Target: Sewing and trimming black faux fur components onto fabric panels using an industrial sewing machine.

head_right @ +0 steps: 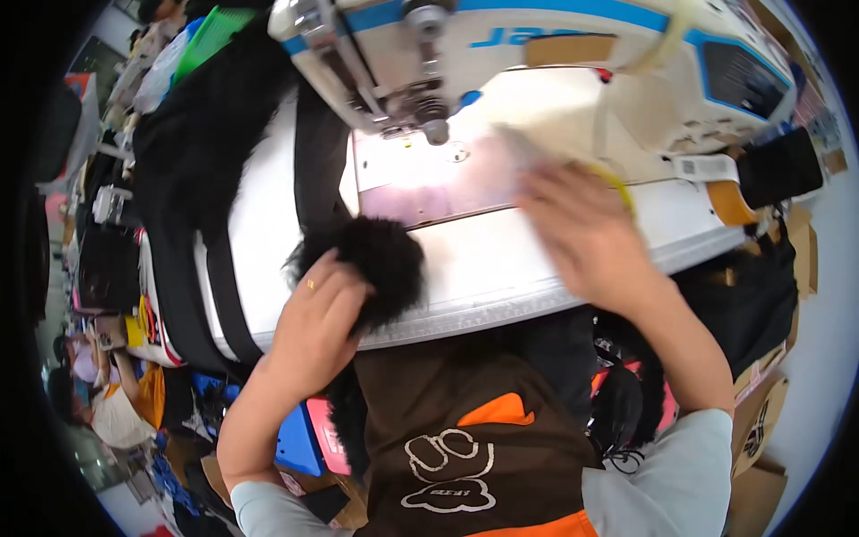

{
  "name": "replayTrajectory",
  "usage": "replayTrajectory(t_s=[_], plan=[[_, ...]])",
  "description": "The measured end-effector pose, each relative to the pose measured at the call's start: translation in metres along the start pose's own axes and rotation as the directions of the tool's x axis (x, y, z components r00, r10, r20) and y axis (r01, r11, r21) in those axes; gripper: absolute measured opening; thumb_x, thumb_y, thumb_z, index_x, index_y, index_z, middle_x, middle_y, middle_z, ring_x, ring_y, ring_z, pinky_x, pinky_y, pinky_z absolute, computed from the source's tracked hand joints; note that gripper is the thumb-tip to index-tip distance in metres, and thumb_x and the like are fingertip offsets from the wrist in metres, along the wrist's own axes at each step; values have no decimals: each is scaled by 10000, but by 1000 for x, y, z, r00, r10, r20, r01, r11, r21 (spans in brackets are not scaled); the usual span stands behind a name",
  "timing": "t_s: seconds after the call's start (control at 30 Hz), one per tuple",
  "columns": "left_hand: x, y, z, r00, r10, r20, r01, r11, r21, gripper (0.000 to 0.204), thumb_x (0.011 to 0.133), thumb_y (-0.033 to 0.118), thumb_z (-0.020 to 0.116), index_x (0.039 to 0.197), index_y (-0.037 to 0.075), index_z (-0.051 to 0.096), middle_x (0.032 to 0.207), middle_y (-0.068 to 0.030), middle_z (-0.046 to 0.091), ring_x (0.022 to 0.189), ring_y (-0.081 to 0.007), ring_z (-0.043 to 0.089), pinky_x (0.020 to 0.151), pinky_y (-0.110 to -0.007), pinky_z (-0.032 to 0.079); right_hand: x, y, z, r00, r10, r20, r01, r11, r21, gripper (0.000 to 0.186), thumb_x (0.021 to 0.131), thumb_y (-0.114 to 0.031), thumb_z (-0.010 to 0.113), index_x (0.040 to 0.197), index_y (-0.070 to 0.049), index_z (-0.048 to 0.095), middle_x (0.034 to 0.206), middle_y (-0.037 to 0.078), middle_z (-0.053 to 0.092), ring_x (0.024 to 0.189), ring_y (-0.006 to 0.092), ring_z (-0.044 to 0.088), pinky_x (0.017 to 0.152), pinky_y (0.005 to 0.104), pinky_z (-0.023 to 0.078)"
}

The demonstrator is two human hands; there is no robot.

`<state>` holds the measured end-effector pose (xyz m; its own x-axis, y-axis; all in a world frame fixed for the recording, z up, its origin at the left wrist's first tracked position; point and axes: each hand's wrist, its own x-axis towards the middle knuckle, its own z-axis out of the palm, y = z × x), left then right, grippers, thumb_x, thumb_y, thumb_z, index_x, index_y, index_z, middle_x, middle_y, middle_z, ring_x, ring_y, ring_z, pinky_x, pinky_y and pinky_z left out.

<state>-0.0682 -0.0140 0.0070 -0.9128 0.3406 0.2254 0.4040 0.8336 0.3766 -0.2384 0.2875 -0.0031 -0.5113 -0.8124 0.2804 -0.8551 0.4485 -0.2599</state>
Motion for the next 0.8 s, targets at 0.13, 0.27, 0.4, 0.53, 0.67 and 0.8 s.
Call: replayTrajectory(t_s=[0.13,0.27,0.4,0.53,0.67,0.8], plan=[[31,-30,-1,991,-41,-126,33,997,-63,333,803,-40,703,1109,-30,570,1000,-180,600,1008,-417,599,1088,-508,462,-9,33,-8,985,92,-143,-109,987,-121,312,894,42,645,1198,-13,692,1316,161,666,1286,381,582,1124,468,425],[29,-20,-24,956,-286,64,280,828,-486,262,944,57,721,1163,-26,604,978,-130,648,903,-261,659,985,-342,512,24,-18,-11,996,43,-80,-5,906,423,295,844,70,703,1125,-19,700,1203,159,694,1088,341,676,959,417,535],[26,-11,-31,878,-437,196,445,593,-671,276,989,103,709,1217,-28,626,1029,-73,686,922,-116,631,891,-263,511,67,-60,12,967,-163,-194,247,779,577,314,781,38,798,1072,-27,698,1085,133,697,965,313,693,799,385,568],[24,-9,-34,870,-471,143,387,475,-790,322,1030,189,681,1262,-26,626,1054,-10,688,955,-60,576,848,-261,514,81,-70,32,924,-198,-326,345,797,496,358,721,10,841,1046,-33,697,1003,120,679,899,315,669,748,389,555],[21,-17,-42,847,-469,251,456,397,-797,337,1045,257,665,1225,-26,639,1001,20,662,930,-33,550,822,-231,499,85,-65,34,919,-258,-297,380,775,505,389,690,-6,849,1049,-51,709,960,93,662,851,307,630,741,395,522],[16,-24,-43,845,-460,271,455,354,-817,267,1052,226,645,1166,-15,654,941,36,632,878,-29,533,775,-228,481,89,-63,29,920,-309,-241,391,767,509,369,688,-9,849,1030,-63,718,939,78,651,857,298,612,760,394,505]])
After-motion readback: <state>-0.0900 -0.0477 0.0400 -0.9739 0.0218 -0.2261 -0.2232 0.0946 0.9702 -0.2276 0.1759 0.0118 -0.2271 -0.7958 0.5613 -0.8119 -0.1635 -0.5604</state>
